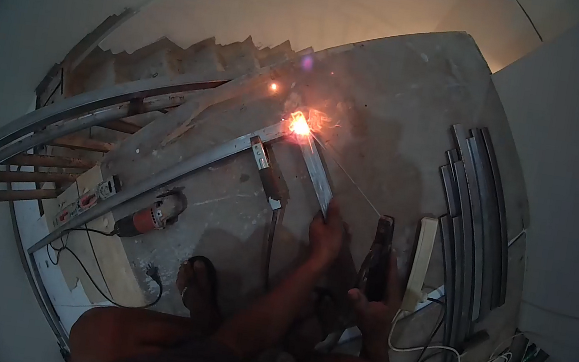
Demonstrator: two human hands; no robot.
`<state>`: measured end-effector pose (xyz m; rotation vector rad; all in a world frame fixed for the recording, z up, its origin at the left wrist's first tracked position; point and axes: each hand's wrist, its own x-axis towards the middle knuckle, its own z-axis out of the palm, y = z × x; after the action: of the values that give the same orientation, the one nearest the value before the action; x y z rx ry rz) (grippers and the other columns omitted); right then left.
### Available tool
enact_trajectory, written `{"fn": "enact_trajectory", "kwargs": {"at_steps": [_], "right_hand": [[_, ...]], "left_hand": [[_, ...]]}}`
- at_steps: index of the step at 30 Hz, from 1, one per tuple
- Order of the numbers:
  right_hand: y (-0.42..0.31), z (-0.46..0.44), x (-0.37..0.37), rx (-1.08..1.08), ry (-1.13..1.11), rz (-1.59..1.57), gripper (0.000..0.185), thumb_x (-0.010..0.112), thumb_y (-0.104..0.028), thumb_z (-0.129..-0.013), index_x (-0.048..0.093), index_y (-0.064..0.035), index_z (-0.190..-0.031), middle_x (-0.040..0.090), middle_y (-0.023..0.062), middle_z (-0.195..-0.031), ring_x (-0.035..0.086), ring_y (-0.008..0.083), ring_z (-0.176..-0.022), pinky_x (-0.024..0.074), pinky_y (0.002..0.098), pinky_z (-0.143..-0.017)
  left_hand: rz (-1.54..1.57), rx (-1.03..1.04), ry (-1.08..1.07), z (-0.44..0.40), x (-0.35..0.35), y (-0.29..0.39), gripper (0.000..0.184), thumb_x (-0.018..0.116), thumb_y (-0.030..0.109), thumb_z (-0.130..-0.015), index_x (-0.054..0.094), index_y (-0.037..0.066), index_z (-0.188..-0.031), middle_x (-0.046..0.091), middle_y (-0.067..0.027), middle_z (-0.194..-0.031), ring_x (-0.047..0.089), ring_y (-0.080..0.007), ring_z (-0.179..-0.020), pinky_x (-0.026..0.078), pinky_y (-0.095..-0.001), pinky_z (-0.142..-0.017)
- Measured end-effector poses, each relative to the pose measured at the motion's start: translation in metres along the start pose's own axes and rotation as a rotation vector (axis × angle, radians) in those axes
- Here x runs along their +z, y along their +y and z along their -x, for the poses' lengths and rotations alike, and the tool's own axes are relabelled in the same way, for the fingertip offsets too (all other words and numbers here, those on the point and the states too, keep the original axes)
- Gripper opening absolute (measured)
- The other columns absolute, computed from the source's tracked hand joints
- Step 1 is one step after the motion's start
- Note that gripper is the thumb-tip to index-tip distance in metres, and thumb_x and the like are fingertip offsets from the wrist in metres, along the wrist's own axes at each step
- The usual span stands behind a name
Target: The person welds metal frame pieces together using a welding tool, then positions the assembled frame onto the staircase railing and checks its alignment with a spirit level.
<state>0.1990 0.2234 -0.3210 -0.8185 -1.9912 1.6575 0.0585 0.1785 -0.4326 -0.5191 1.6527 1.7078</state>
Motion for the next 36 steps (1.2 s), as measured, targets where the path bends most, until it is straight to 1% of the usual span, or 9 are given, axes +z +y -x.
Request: {"fn": "enact_trajectory", "kwargs": {"at_steps": [8, 11, 13, 17, 21, 24, 26, 27, 36], "right_hand": [[0.004, 0.0, 0.002, 0.07, 0.018, 0.03, 0.103, 0.087, -0.047, -0.071, 0.041, 0.0065, -0.146, 0.063, 0.0155, -0.118, 0.064, 0.0244, -0.102, 0.0525, 0.0352, -0.086], [0.003, -0.001, 0.001, 0.064, 0.005, 0.116, 0.103, 0.087, -0.048, -0.072, 0.04, 0.0066, -0.146, 0.064, 0.0144, -0.114, 0.063, 0.0205, -0.093, 0.053, 0.032, -0.077], [0.005, -0.001, 0.002, 0.084, 0.009, 0.036, 0.108, 0.089, -0.049, -0.07, 0.038, 0.0035, -0.149, 0.059, 0.0031, -0.109, 0.052, 0.007, -0.082, 0.0447, 0.0207, -0.063], [0.001, -0.003, 0.004, 0.077, 0.007, -0.019, 0.109, 0.09, -0.047, -0.069, 0.037, 0.0065, -0.148, 0.059, 0.0062, -0.118, 0.054, 0.0088, -0.09, 0.0465, 0.0212, -0.072], [0.002, -0.003, 0.006, 0.055, -0.006, 0.049, 0.107, 0.091, -0.041, -0.068, 0.037, 0.0073, -0.148, 0.058, 0.0096, -0.127, 0.057, 0.0134, -0.099, 0.0496, 0.0243, -0.076], [-0.007, -0.001, 0.012, 0.252, 0.11, -0.185, 0.11, 0.092, -0.044, -0.067, 0.037, 0.0067, -0.148, 0.059, 0.0084, -0.125, 0.056, 0.0125, -0.098, 0.0492, 0.0241, -0.074], [0.013, 0.003, -0.002, -0.025, 0.016, 0.056, 0.111, 0.092, -0.045, -0.066, 0.038, 0.0049, -0.148, 0.059, 0.0064, -0.12, 0.056, 0.01, -0.089, 0.0473, 0.0219, -0.07], [0.015, 0.005, -0.005, -0.046, 0.015, 0.096, 0.111, 0.092, -0.048, -0.065, 0.039, 0.0034, -0.149, 0.06, 0.005, -0.116, 0.053, 0.0073, -0.08, 0.0453, 0.021, -0.066], [0.008, -0.001, 0.003, 0.071, 0.028, 0.075, 0.113, 0.089, -0.055, -0.065, 0.04, 0.003, -0.148, 0.059, 0.0039, -0.111, 0.053, 0.0078, -0.079, 0.0452, 0.0204, -0.063]], "left_hand": [[0.092, -0.05, 0.036, 0.007, 0.007, 0.01, 0.055, 0.049, 0.056, -0.1, 0.054, 0.003, -0.087, 0.056, -0.007, -0.064, 0.058, -0.0192, -0.051, 0.049, -0.0346, -0.05], [0.073, -0.049, 0.036, 0.007, 0.006, 0.01, 0.055, 0.049, 0.056, -0.1, 0.054, 0.003, -0.087, 0.056, -0.007, -0.064, 0.059, -0.0188, -0.051, 0.049, -0.0345, -0.05], [0.063, -0.043, 0.028, 0.007, 0.005, 0.01, 0.055, 0.05, 0.057, -0.099, 0.054, 0.004, -0.088, 0.057, -0.0069, -0.064, 0.059, -0.0186, -0.052, 0.049, -0.0344, -0.049], [-0.065, -0.092, 0.085, 0.007, 0.006, 0.01, 0.054, 0.049, 0.056, -0.1, 0.053, 0.004, -0.086, 0.057, -0.0061, -0.064, 0.059, -0.0189, -0.051, 0.048, -0.0341, -0.048], [0.091, -0.04, 0.027, 0.006, 0.007, 0.009, 0.051, 0.048, 0.053, -0.101, 0.052, 0.004, -0.086, 0.056, -0.0066, -0.063, 0.059, -0.0196, -0.05, 0.049, -0.0339, -0.05], [0.045, -0.053, 0.058, 0.007, 0.006, 0.008, 0.052, 0.048, 0.054, -0.101, 0.052, 0.005, -0.085, 0.056, -0.0068, -0.063, 0.058, -0.0196, -0.05, 0.05, -0.0343, -0.051], [0.129, -0.015, 0.007, 0.003, 0.004, 0.004, 0.055, 0.05, 0.056, -0.099, 0.052, 0.004, -0.084, 0.057, -0.0076, -0.064, 0.059, -0.0202, -0.052, 0.05, -0.0347, -0.05], [0.105, -0.036, 0.009, 0.003, 0.004, 0.004, 0.055, 0.05, 0.056, -0.099, 0.052, 0.004, -0.085, 0.057, -0.0076, -0.065, 0.06, -0.0202, -0.052, 0.05, -0.0346, -0.05], [0.099, -0.051, 0.018, 0.005, 0.005, 0.007, 0.052, 0.05, 0.055, -0.1, 0.051, 0.004, -0.088, 0.057, -0.0076, -0.066, 0.059, -0.0194, -0.053, 0.05, -0.034, -0.051]]}}
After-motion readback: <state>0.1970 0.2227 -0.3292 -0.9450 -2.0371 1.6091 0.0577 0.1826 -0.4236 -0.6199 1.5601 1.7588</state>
